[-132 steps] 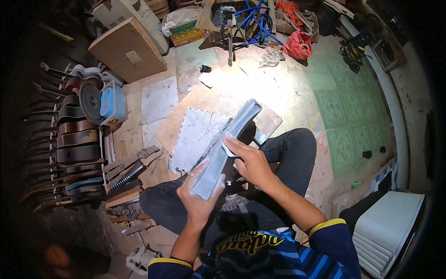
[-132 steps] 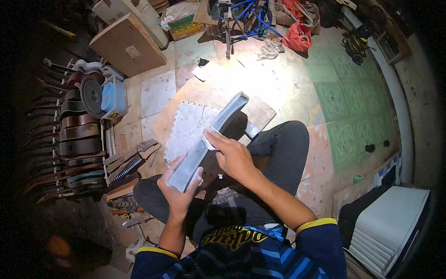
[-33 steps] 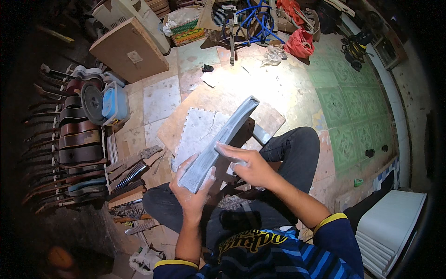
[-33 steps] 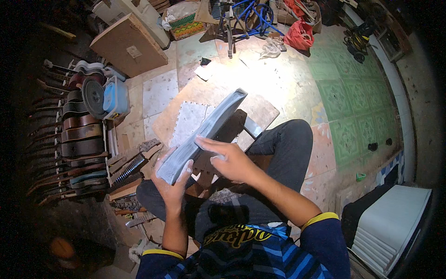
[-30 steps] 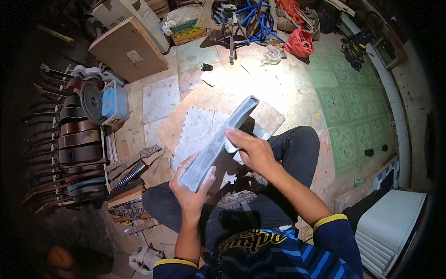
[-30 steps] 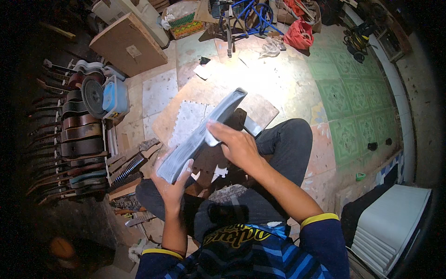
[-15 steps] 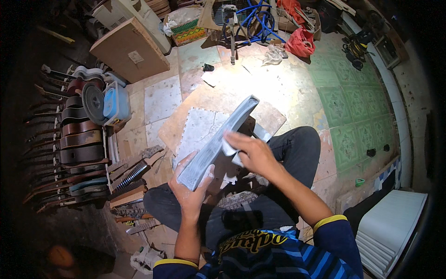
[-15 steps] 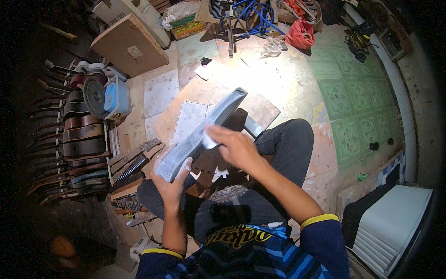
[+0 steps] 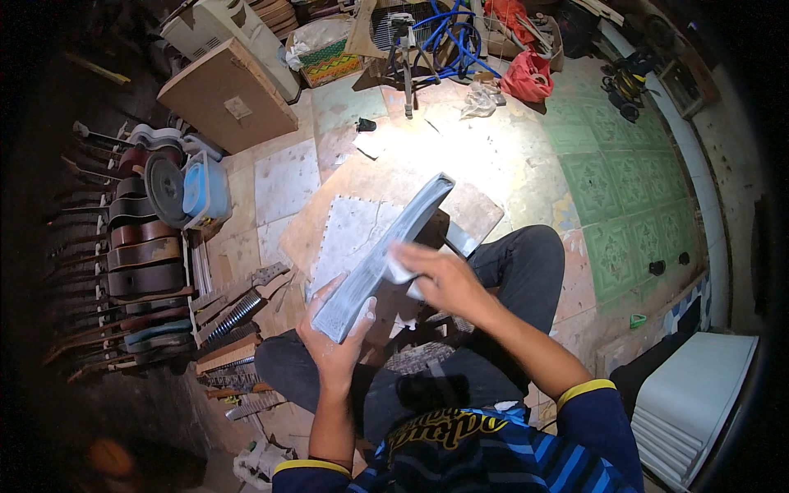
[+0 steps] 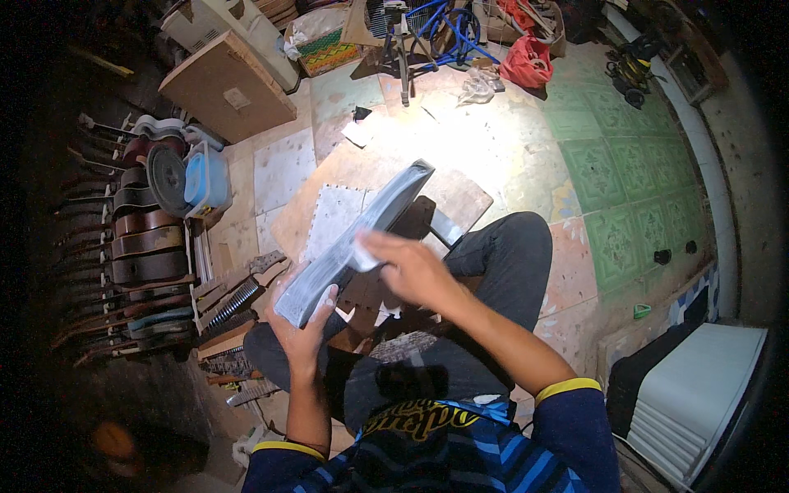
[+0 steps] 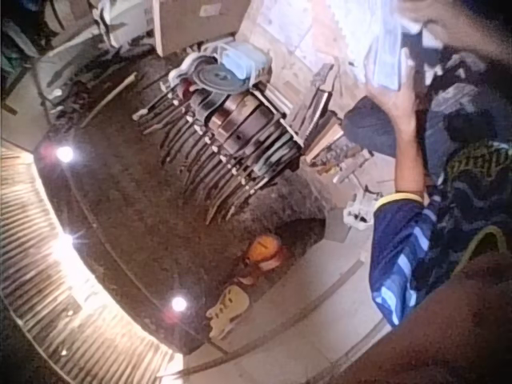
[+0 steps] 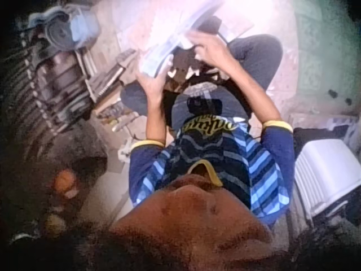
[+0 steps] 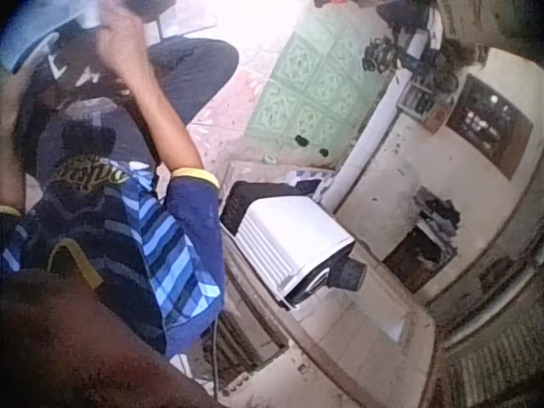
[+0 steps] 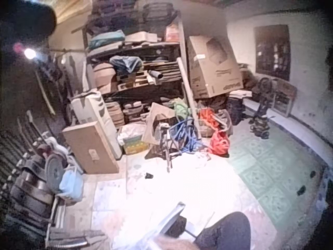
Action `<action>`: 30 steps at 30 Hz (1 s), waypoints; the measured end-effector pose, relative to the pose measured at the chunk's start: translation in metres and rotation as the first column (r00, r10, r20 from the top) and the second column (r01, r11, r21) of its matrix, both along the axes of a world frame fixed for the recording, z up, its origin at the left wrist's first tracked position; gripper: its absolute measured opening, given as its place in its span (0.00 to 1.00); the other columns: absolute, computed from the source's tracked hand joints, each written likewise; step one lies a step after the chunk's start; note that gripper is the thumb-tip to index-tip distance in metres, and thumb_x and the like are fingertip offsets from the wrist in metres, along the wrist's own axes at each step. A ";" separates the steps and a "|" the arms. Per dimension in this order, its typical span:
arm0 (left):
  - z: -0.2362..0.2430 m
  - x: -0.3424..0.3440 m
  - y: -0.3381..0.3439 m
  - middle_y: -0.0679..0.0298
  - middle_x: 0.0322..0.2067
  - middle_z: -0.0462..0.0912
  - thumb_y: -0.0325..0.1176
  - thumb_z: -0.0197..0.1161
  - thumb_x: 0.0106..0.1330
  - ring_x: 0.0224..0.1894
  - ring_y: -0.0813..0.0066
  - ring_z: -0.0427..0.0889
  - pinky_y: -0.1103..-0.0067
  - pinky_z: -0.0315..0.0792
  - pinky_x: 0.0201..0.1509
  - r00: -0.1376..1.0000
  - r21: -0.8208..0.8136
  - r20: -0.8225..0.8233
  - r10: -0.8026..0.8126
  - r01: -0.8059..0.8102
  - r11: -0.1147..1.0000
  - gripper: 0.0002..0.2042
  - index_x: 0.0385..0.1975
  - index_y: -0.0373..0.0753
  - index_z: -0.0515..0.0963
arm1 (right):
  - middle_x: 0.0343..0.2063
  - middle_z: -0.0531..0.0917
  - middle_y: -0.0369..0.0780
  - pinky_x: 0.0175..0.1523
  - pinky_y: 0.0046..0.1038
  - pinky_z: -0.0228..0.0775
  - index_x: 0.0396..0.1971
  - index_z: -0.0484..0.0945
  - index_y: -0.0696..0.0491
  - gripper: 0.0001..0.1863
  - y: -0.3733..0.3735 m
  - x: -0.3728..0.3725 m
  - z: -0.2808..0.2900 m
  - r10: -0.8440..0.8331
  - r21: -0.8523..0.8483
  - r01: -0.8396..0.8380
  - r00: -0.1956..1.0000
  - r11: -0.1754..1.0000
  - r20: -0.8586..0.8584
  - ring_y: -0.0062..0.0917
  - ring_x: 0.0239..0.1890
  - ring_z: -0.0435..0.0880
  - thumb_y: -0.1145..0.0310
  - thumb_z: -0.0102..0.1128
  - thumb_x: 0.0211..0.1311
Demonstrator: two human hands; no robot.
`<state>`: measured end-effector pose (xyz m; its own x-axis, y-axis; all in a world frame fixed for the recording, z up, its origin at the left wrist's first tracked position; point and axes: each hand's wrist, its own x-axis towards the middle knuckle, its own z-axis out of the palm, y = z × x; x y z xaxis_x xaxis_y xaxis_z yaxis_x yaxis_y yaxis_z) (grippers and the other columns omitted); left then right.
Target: The person sands the surface and edges of a guitar body using a piece of sandpaper held by hand.
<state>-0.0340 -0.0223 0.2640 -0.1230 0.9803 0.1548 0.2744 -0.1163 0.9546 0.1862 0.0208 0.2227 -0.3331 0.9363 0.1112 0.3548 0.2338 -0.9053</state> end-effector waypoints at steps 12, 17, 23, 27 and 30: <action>0.000 0.005 0.001 0.54 0.44 0.86 0.24 0.75 0.51 0.46 0.71 0.84 0.75 0.76 0.56 0.999 -0.016 0.043 0.021 -0.020 1.000 0.25 0.51 0.24 0.79 | 0.53 0.83 0.52 0.48 0.44 0.81 0.64 0.74 0.50 0.31 0.054 0.043 -0.011 -0.429 0.138 0.429 0.718 0.893 0.547 0.48 0.44 0.87 0.77 0.57 0.56; 0.003 -0.014 0.008 0.55 0.45 0.85 0.23 0.76 0.53 0.47 0.71 0.84 0.76 0.76 0.56 1.000 -0.017 0.016 0.025 -0.025 1.000 0.24 0.51 0.25 0.79 | 0.41 0.87 0.52 0.47 0.40 0.79 0.72 0.67 0.46 0.41 0.022 0.039 0.018 -0.227 0.119 0.220 0.973 0.968 0.042 0.49 0.37 0.87 0.72 0.59 0.52; -0.001 -0.012 0.007 0.55 0.44 0.86 0.24 0.77 0.50 0.47 0.72 0.84 0.76 0.76 0.54 1.000 -0.016 -0.023 -0.016 0.016 1.000 0.25 0.50 0.25 0.80 | 0.32 0.86 0.53 0.44 0.46 0.78 0.78 0.52 0.39 0.51 0.017 0.020 0.008 -0.006 -0.033 0.024 0.887 0.999 0.463 0.52 0.33 0.86 0.75 0.59 0.51; 0.000 -0.010 0.002 0.56 0.44 0.86 0.24 0.78 0.50 0.46 0.72 0.84 0.76 0.76 0.54 0.999 0.004 -0.019 -0.028 0.028 1.000 0.25 0.50 0.25 0.80 | 0.30 0.86 0.54 0.44 0.47 0.78 0.78 0.52 0.35 0.52 0.003 -0.002 0.005 0.274 -0.182 -0.241 0.944 0.953 0.182 0.53 0.33 0.86 0.75 0.59 0.50; -0.001 -0.009 0.000 0.56 0.43 0.86 0.24 0.77 0.50 0.46 0.72 0.84 0.76 0.77 0.53 1.000 -0.005 -0.004 -0.001 0.001 1.000 0.25 0.50 0.25 0.80 | 0.25 0.84 0.54 0.41 0.47 0.79 0.77 0.52 0.30 0.52 0.000 -0.003 0.013 0.309 -0.108 -0.293 0.929 0.950 0.205 0.52 0.31 0.86 0.75 0.60 0.50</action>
